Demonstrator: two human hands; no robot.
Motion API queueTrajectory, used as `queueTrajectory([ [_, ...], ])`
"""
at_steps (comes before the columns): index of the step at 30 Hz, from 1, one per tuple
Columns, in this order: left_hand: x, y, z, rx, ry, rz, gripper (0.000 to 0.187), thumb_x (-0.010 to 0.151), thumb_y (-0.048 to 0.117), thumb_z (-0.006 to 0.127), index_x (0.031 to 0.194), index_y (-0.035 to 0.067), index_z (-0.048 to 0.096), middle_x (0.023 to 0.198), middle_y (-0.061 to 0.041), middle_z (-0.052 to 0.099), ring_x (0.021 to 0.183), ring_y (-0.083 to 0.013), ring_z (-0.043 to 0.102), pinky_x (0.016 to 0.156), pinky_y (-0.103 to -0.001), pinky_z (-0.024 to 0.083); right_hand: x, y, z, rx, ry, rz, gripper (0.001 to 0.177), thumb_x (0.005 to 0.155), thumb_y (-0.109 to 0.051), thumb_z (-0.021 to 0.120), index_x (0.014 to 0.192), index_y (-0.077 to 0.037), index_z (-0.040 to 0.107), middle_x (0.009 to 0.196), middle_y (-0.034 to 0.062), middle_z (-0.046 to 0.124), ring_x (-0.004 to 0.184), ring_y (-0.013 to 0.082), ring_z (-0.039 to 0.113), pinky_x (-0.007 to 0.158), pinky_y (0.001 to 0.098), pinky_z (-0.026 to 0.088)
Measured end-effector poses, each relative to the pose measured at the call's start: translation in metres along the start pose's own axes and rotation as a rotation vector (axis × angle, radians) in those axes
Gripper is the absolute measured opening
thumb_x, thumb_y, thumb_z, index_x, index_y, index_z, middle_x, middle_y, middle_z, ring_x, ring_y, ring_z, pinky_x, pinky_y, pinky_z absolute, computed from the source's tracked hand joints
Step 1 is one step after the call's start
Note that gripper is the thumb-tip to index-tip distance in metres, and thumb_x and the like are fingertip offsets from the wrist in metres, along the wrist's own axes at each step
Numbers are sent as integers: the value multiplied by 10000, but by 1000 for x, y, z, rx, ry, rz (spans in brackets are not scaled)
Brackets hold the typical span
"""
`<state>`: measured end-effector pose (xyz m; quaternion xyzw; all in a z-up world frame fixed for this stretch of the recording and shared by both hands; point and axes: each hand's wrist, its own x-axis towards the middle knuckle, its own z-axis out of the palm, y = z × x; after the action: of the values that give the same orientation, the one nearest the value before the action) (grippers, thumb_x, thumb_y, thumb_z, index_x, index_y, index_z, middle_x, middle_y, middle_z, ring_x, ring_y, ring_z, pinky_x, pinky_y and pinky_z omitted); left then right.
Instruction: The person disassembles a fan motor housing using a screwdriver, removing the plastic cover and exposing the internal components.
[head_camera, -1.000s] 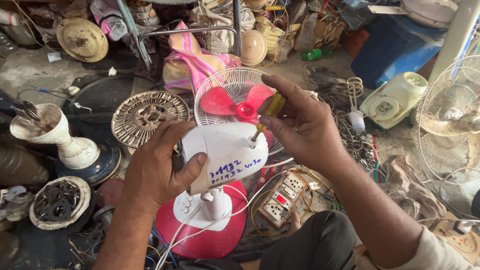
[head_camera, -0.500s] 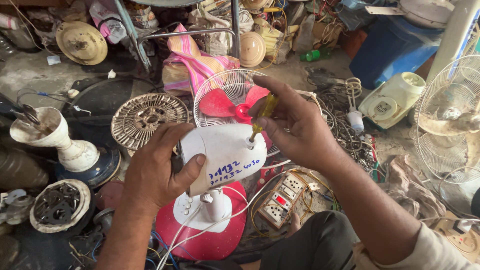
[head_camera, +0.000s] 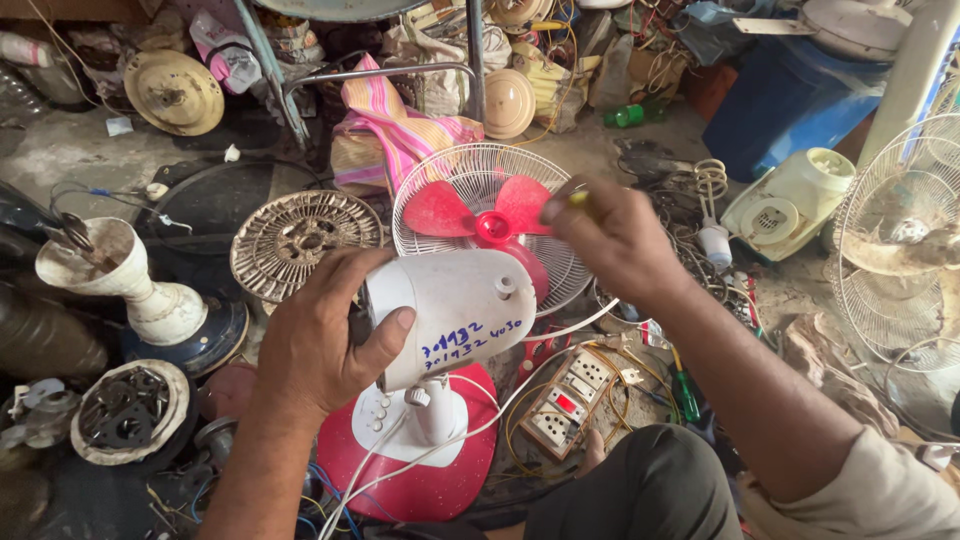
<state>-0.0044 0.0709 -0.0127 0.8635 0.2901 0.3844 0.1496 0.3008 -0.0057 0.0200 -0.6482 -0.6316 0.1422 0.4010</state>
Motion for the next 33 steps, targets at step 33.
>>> queueTrajectory([
  [33, 79, 57, 29, 258, -349, 99, 228, 849, 260, 739, 1055, 162, 747, 961, -84, 724, 931, -318, 699, 804, -478, 542, 26, 6, -4, 55, -300, -155, 271, 948, -308, 708, 1047, -73, 797, 832, 68, 782, 732, 119, 686, 679, 322, 563],
])
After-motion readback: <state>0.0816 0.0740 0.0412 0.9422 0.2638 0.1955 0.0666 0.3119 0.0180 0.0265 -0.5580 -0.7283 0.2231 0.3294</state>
